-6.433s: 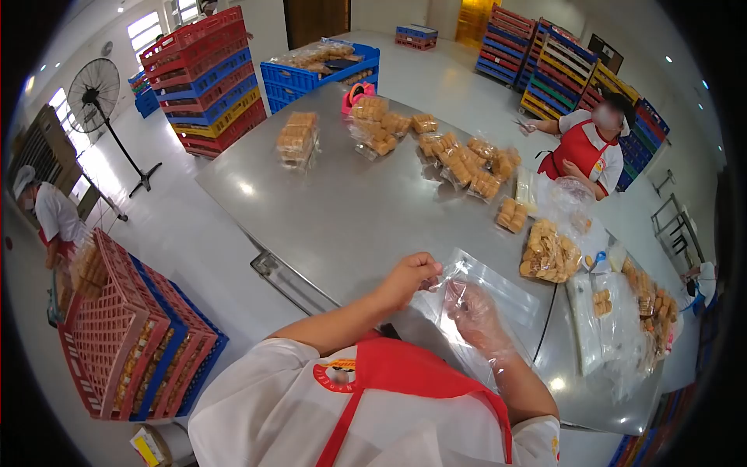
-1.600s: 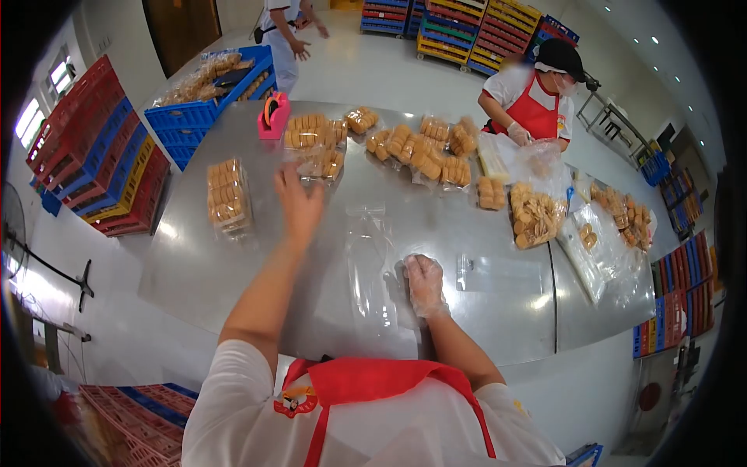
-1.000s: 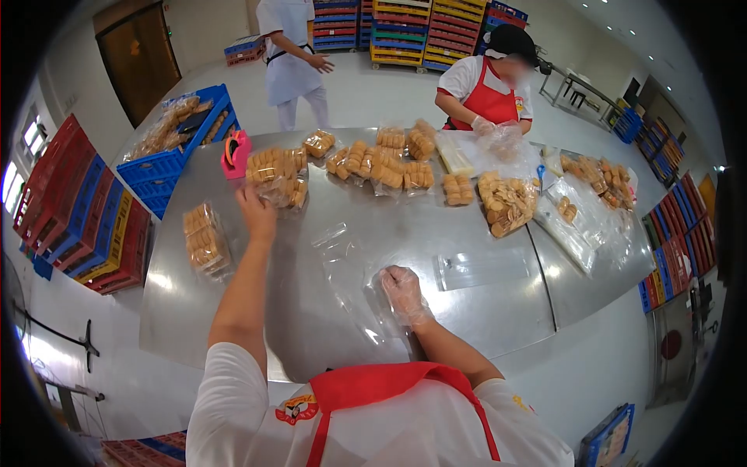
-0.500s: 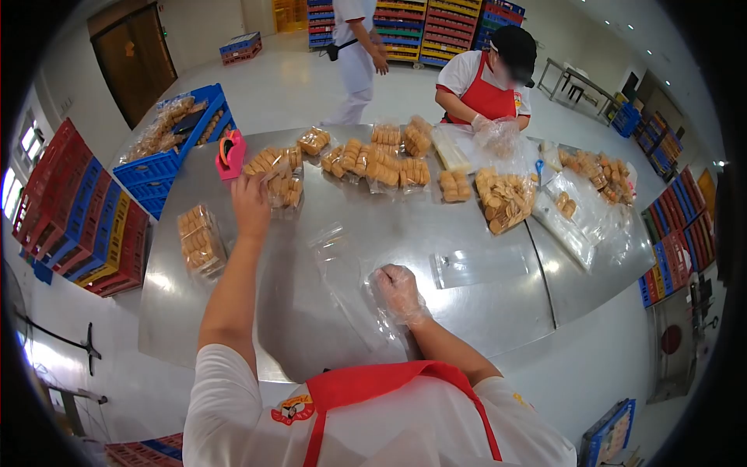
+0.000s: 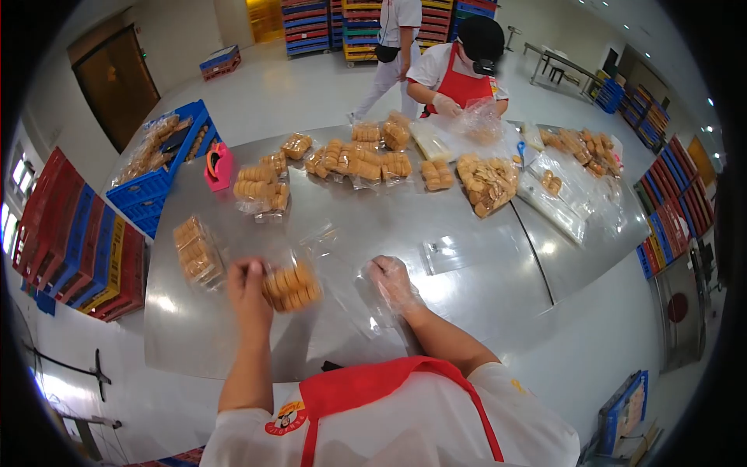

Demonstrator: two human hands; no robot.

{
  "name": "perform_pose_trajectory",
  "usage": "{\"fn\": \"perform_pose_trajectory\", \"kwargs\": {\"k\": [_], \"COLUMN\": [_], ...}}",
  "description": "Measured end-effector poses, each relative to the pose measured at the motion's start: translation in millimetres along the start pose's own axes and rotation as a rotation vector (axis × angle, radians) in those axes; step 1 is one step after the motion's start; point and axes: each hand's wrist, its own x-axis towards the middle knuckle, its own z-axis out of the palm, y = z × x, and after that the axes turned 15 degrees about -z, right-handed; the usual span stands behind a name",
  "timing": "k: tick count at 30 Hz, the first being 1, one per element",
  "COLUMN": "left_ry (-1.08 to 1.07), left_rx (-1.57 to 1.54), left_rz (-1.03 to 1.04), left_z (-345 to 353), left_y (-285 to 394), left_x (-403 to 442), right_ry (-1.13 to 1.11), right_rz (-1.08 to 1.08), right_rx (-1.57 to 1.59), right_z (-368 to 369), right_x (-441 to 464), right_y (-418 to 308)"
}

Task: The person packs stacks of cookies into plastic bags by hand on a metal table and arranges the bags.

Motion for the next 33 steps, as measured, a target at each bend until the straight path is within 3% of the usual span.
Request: {"fn": "perform_pose_trajectory", "kwargs": {"k": [6,10,11,15,21,24,27,28,29,31,32,33], "left_ry": [-0.172,-0.163,-0.081,-0.108,-0.142,-0.126,-0.143,-0.132,-0.111,-0.149,-0.168,-0.197], "left_rx": [-0.104,-0.196,-0.09,-0.025,0.056,-0.021,0.034,0.106,0.182,0.141,0.183,0.222], "left_rz": [-0.412,-0.667,-0.67,-0.561,-0.47,-0.472,-0.445,-0.429,-0.424,-0.343,-0.312,-0.271], "left_z": [-20,-25,-25,-28,-28,-28,-27,-25,-25,-25,-24,-18], "left_y": [-66,-113,-122,-139,-140,-143,-135,-125,-117,-110,-98,-83], "left_x": [-62,-68,-68,-74,-80,-78,-73,-70,-70,-64,-63,-61], "right_ry": [0.062,0.069,0.069,0.012,0.111,0.109,0.27,0.013,0.066,0.265,0.394,0.405], "right_rz": [0.161,0.023,0.012,0.051,0.016,0.111,0.43,0.176,-0.304,-0.108,0.245,0.239], "right_rx": [0.127,0.014,0.026,0.065,0.028,0.092,0.221,-0.233,-0.61,0.101,0.377,0.41], "right_z": [-8,-11,-10,-16,-21,-26,-25,-37,-48,-73,-76,-77], "right_x": [-19,-25,-25,-33,-53,-62,-68,-69,-73,-62,-47,-38], "right_y": [-12,-15,-17,-23,-40,-44,-25,3,19,-22,-50,-79]}}
